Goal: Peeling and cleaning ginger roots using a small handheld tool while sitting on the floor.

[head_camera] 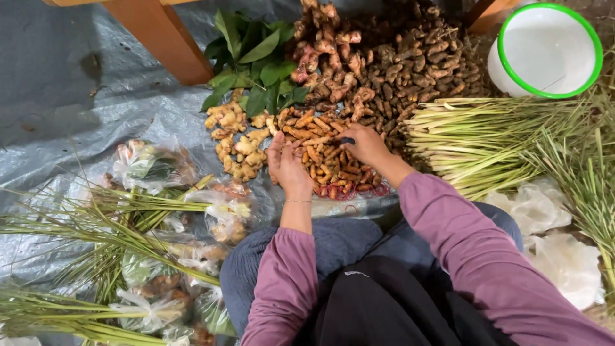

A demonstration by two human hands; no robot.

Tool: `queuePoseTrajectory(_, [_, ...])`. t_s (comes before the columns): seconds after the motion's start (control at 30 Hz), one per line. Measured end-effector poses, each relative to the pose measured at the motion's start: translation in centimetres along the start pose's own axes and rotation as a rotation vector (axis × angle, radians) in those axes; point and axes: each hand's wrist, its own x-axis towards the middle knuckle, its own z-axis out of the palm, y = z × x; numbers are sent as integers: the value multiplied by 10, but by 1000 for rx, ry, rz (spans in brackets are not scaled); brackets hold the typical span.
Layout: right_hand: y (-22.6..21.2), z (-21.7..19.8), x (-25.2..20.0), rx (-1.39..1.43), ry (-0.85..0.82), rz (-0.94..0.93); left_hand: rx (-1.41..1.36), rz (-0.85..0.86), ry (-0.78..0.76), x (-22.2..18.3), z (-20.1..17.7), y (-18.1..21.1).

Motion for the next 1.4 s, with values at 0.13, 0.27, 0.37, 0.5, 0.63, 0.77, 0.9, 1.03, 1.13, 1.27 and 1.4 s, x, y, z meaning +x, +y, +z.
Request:
queuePoseTrajectory(0.13, [14,24,-6,64,-21,11,-20,31,26,2,-1,-3])
queuePoseTrajectory(0.27, [-1,19,15,120,22,8,-22,71,33,6,-7,-6])
queuePoseTrajectory(0.37, [-16,32,46,45,34,-65,-35,90,87,5,-8,-8])
queuePoseTrajectory(0.5, [-29,59,85,-238,14,-106,18,89,85,6,-3,-2])
queuePoseTrajectory(0.63, [25,133,135,-413,-16,-186,30,57,110,4,1,2])
queuePoseTrajectory(0.77, [-27,69,103,-380,-45,-187,21,53,112,6,1,2])
queuePoseTrajectory(0.9, [-20,35,75,-64,74,-233,64,7,102,-9,10,17])
queuePoseTrajectory(1.03, [-23,-15,20,114,260,-396,8,-459,-216,-16,16,11])
queuePoseTrajectory(1.13, [-31,-33,-22,26,271,-471,-91,-658,-385,-26,19,-9])
queuePoseTrajectory(1.27, [-55,-61,-52,114,262,-466,-26,-577,-475,-35,16,-15])
queuePoseTrajectory(1.4, [-45,-69,-56,674,409,-202,-54,-509,-540,-40,24,0])
